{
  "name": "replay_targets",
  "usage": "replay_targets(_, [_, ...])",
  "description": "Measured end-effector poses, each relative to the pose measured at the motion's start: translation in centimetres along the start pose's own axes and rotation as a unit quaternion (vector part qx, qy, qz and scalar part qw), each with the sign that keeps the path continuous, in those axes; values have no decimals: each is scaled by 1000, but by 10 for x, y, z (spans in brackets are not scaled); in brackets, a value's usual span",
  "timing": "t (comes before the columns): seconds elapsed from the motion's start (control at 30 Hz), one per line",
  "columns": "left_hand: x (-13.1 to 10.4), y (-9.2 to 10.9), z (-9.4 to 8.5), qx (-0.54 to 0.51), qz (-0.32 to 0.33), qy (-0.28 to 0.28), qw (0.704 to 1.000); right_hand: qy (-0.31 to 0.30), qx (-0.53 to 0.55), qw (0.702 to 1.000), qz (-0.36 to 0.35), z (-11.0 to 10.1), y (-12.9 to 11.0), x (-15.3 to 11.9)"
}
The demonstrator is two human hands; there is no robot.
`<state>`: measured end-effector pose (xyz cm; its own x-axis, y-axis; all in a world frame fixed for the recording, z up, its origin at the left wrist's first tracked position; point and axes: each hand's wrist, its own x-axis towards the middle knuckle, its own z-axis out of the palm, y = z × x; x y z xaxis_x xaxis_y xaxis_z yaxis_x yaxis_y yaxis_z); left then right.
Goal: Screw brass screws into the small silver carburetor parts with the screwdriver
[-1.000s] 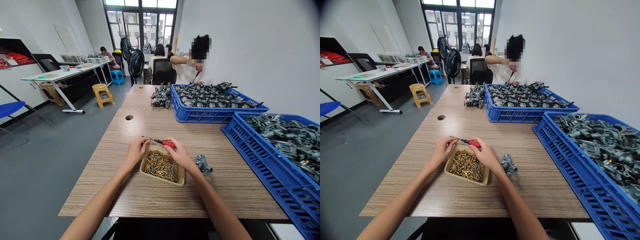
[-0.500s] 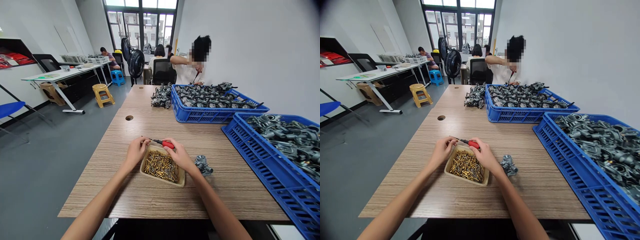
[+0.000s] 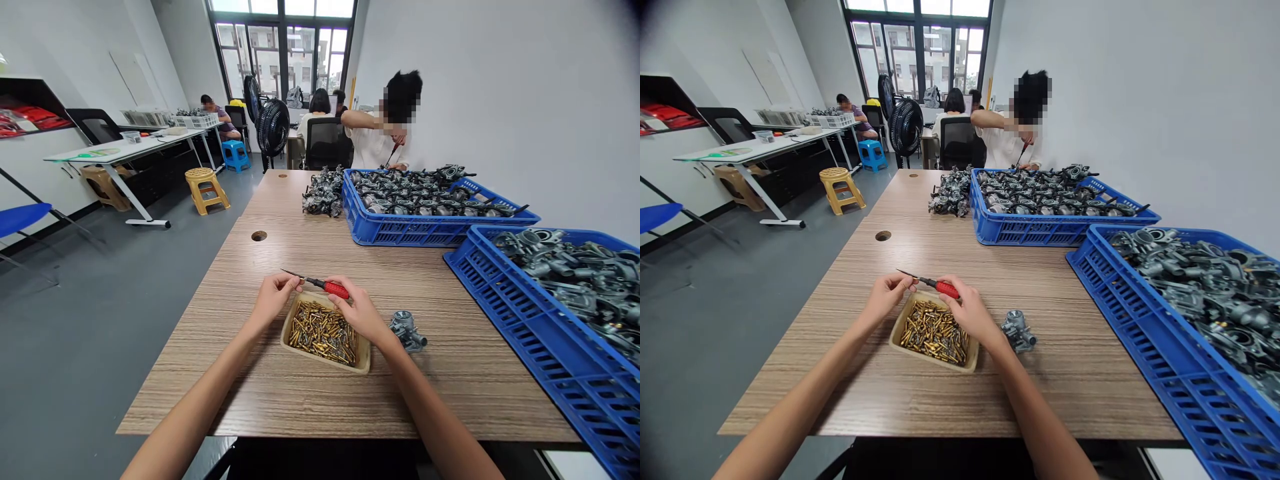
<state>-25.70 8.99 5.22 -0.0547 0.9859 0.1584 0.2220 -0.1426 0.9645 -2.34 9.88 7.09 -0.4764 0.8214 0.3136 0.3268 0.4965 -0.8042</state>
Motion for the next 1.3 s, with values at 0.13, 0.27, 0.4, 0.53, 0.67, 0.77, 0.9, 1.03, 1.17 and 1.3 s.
replay_targets(0.13, [0,3,2,-87,-64,-12,994,-3,-8,1000,-13,0,1,0])
replay_targets(0.27, [-2,9,4,-103,-69,-8,992,-2,-19,1000,-15,1,2,-1])
replay_targets(0.4, [-4,14,2,-55,-30,6,998,-5,-31,999,-18,1,2,-1])
replay_targets(0.53, [-4,13,2,-58,-39,6,998,-3,-54,998,-34,3,2,-2])
replay_targets(0.67, [-4,11,3,-84,-52,6,995,-7,-91,994,-61,4,3,-3])
replay_targets(0.77, [-5,11,4,-110,-65,3,992,-9,-116,991,-73,5,4,-4])
replay_targets(0.9, [-5,9,5,-151,-85,4,985,-3,-138,987,-77,6,5,-5])
replay_targets(1.03, [-5,7,4,-126,-77,9,989,-5,-143,987,-72,6,4,-5])
replay_targets(1.17, [-6,10,3,-68,-42,20,997,-5,-136,989,-65,6,2,-5])
replay_targets(1.3, [-7,16,1,-30,-17,24,999,-6,-132,989,-60,6,2,-5])
